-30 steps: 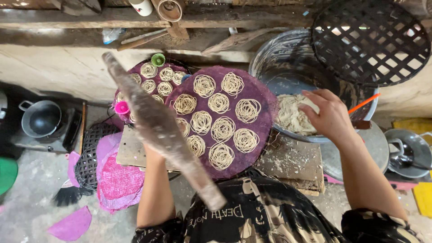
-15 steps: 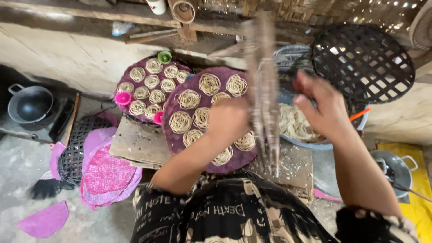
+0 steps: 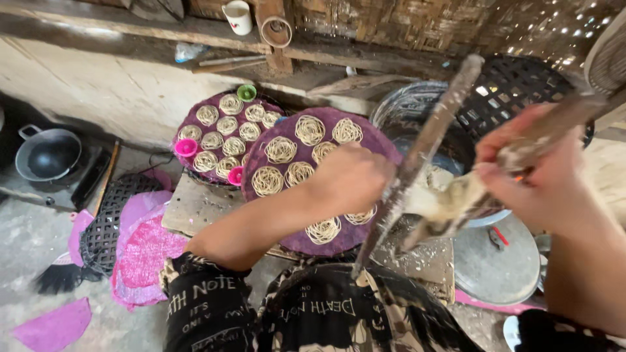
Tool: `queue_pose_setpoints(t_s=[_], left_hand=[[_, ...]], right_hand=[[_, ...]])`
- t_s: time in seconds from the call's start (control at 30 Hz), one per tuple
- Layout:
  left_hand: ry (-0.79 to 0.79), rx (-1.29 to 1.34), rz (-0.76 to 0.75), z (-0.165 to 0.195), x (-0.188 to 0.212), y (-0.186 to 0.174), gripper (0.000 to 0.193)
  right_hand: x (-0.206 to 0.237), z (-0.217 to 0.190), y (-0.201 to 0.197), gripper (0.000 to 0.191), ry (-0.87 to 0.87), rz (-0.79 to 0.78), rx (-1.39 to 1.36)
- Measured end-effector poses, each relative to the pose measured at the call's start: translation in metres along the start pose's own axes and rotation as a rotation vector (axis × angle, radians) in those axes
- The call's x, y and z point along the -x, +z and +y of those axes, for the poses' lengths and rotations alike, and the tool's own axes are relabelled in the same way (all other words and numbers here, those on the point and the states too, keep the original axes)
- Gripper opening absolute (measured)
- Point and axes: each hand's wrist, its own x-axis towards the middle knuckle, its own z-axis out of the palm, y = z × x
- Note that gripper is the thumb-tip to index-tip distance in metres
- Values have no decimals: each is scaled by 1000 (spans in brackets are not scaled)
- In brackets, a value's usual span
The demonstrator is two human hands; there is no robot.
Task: The person makes fresh noodle nests using a manual metal noodle press. They scoop dough from a basin with a stick, load it into the press, then squeeze the press handles over round purple trays so extruded noodles form nests, adding nests one at a time to the trays.
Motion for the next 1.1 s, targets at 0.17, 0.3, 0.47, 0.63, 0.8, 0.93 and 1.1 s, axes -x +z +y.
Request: queue_pose_setpoints(t_s=[0.17,0.3,0.47,0.63,0.8,0.93,1.1], left_hand=[[-250,323,146,-59,47,-15,35],[-49,1089,168,-62,47,7,35],[120,1576,498,-40,12,47,35],[191,1580,1068,-57,60,23,36],[37,1504,1337,-56,127,-4,22],[-22,1567,1398,-56,150,-14,22],[-152,1392,1424,-52,182,-30,25]], right_hand=[[38,33,-30,33,74,213,-172],[48,42,6,30,-106,560,-116],[38,48,82,28,-270,755,-72],[57,112,111,41,176,213,-223],[106,228,108,43,708,-624,1232],[139,285,108,31,857,-711,1127],[155,271,32,37,906,-617,1163]])
